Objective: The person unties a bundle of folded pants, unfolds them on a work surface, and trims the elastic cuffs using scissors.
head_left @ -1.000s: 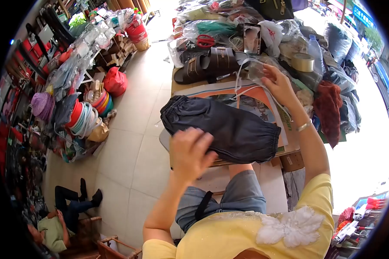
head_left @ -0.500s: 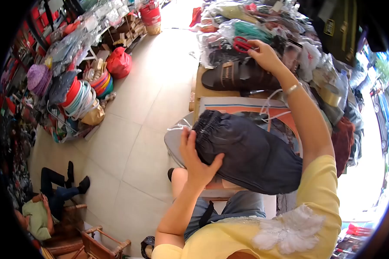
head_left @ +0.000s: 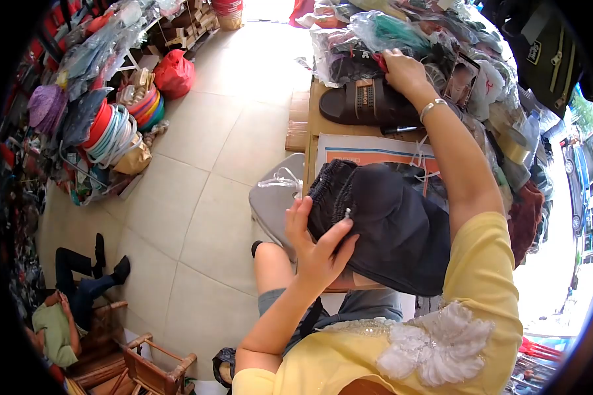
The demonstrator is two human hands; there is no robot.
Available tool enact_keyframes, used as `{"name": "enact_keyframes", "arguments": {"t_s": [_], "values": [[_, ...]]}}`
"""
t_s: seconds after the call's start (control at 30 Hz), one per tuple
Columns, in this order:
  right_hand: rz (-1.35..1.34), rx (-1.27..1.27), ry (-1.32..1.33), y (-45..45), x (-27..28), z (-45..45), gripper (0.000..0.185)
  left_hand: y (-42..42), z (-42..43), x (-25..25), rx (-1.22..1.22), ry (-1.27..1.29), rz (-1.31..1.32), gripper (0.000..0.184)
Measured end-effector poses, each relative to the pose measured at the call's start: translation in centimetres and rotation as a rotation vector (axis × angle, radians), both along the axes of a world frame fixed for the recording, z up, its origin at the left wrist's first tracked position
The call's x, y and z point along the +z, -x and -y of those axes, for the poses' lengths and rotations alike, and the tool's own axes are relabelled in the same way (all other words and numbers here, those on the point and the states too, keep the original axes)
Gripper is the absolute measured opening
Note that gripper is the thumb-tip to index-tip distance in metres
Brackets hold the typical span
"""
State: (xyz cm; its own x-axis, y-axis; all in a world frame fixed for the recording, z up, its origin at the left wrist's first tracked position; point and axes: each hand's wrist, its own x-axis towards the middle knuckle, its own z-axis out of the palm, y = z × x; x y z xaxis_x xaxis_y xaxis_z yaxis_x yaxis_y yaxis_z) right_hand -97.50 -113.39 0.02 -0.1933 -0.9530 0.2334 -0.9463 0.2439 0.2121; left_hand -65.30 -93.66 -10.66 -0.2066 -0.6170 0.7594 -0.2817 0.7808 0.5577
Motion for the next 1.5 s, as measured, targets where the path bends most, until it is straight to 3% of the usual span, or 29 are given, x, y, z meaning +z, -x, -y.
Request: {"name": "enact_keyframes", "arguments": {"t_s": [0.03,0.07,0.13,0.2,0.33,0.43,0.5,0.53,0.6,0.63,0.8,0.87,0.97,1.03,1.07,1.13,1.2,1.27,1.37,1.4,1.47,1.5], "values": [[-0.030,0.058,0.159,-0.6,0.4,-0.9,0.033,0.3,-0.4,0.2,0.068,0.052,-0.026,0.032],[-0.032,0.057,0.167,-0.9,1.0,-2.0,0.033,0.2,-0.5,0.3,0.067,0.059,-0.028,0.032],[0.110,0.326,0.585,-2.5,3.6,-5.5,0.028,0.0,-0.7,0.5,0.085,0.138,0.101,0.025],[0.206,0.452,0.688,-5.9,6.3,-12.3,0.026,0.2,-0.8,2.0,0.111,0.162,0.095,0.019],[0.162,0.703,0.665,-8.9,4.3,-27.5,0.046,0.1,-1.7,4.3,0.051,0.123,0.048,0.011],[0.208,0.527,0.431,-9.9,0.0,-35.8,0.047,0.7,-2.0,5.1,-0.046,-0.038,-0.014,0.017],[0.239,0.429,0.266,-10.8,-1.8,-39.1,0.044,0.3,-2.4,6.3,-0.144,-0.275,0.029,0.024],[0.226,0.400,0.212,-11.3,-2.0,-40.1,0.042,0.3,-2.9,7.2,-0.185,-0.409,0.043,0.028],[0.217,0.415,0.202,-12.2,-2.2,-41.2,0.049,0.6,-3.1,8.0,-0.188,-0.399,0.172,0.034],[0.184,0.449,0.197,-11.8,-2.5,-41.3,0.045,0.7,-3.2,8.4,-0.187,-0.396,0.284,0.041],[0.019,0.775,0.310,-4.4,-2.5,-36.8,0.023,1.4,-4.0,7.6,-0.182,-0.382,0.316,0.052],[0.061,0.633,0.340,-2.7,-3.2,-34.8,0.025,2.0,-4.9,6.8,-0.209,-0.381,0.288,0.054],[0.270,0.558,0.421,-5.4,-2.9,-34.7,0.033,3.4,-6.4,6.2,-0.404,-0.548,-0.007,0.059],[0.961,0.479,0.790,-8.8,-4.5,-34.2,0.037,4.8,-7.4,5.5,-0.438,-0.556,-0.125,0.059],[1.050,0.428,0.842,-10.6,-4.7,-34.2,0.029,5.6,-7.9,5.1,-0.466,-0.560,-0.241,0.058],[1.036,0.390,0.837,-12.7,-5.2,-33.9,0.032,7.0,-8.9,4.3,-0.498,-0.532,-0.313,0.054],[1.168,0.309,0.809,-13.4,-6.0,-33.2,0.035,7.4,-9.8,4.5,-0.370,-0.374,-0.178,0.055],[1.153,0.310,0.817,-13.4,-6.0,-33.3,0.030,7.1,-9.7,4.1,-0.386,-0.417,-0.163,0.054],[1.137,0.361,0.810,-13.0,-5.9,-33.8,0.019,6.3,-9.0,3.1,-0.676,-0.562,-0.427,0.047],[1.136,0.367,0.807,-13.0,-6.0,-33.9,0.019,6.1,-8.9,3.2,-0.673,-0.559,-0.431,0.047],[1.423,0.345,0.948,-12.9,-6.3,-34.2,0.015,5.3,-8.5,3.5,-0.870,-1.043,-0.906,0.043],[1.511,0.327,0.988,-12.4,-6.7,-34.1,0.018,4.8,-8.1,3.5,-1.003,-1.086,-1.060,0.037]]}}
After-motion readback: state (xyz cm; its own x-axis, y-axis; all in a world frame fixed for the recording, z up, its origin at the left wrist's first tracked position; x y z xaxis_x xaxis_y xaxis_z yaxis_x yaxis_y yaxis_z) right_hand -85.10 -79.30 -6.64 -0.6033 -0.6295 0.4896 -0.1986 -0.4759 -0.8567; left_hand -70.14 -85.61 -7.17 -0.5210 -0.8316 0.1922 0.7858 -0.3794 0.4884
